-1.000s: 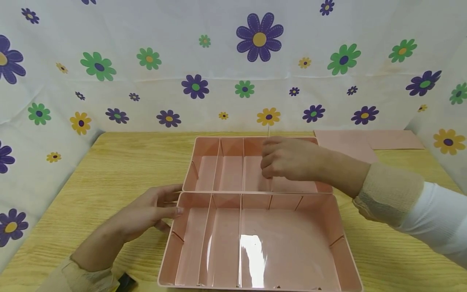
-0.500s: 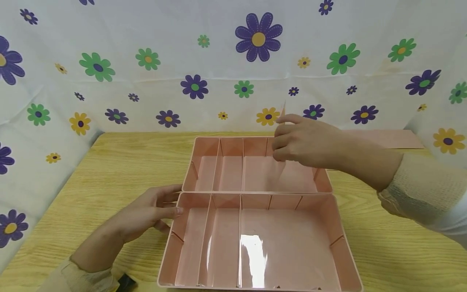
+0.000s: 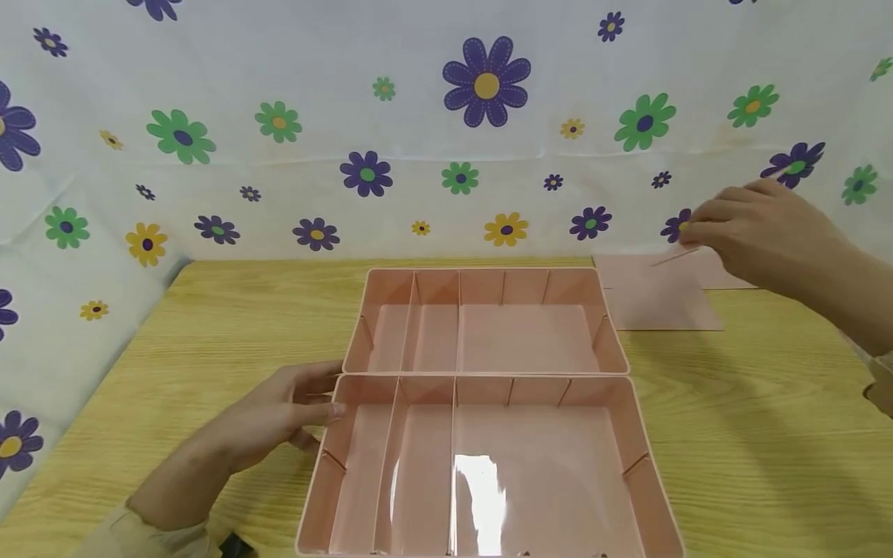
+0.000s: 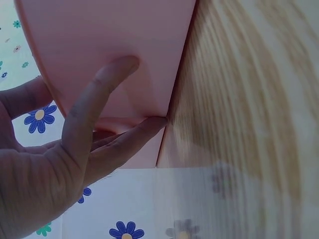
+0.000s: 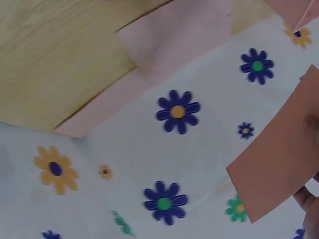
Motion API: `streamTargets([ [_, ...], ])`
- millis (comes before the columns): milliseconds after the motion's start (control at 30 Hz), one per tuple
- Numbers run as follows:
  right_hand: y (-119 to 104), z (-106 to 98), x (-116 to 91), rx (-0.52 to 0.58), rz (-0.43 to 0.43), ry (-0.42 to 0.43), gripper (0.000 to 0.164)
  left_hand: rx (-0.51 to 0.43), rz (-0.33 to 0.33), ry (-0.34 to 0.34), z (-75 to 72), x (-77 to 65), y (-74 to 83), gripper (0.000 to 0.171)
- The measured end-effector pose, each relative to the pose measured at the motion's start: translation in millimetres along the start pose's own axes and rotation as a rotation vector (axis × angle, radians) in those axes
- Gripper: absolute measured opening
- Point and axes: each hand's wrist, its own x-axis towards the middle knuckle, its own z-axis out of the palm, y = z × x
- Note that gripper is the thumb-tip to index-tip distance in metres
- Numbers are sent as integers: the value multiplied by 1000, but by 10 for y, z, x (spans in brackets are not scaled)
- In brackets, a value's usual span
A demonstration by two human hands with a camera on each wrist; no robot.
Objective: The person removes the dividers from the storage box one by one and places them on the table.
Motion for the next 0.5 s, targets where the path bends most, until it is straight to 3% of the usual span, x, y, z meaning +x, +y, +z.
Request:
streamTargets([
  [133, 125, 121, -436, -55, 143, -68, 25, -13, -4, 5, 0, 18, -13, 63],
  [267, 175, 317, -799, -36, 284, -122, 16, -8, 2, 2, 5, 24, -12, 62],
  [500, 145, 615, -1152, 36, 369, -164, 13, 30, 5, 19, -3, 3, 6, 63],
])
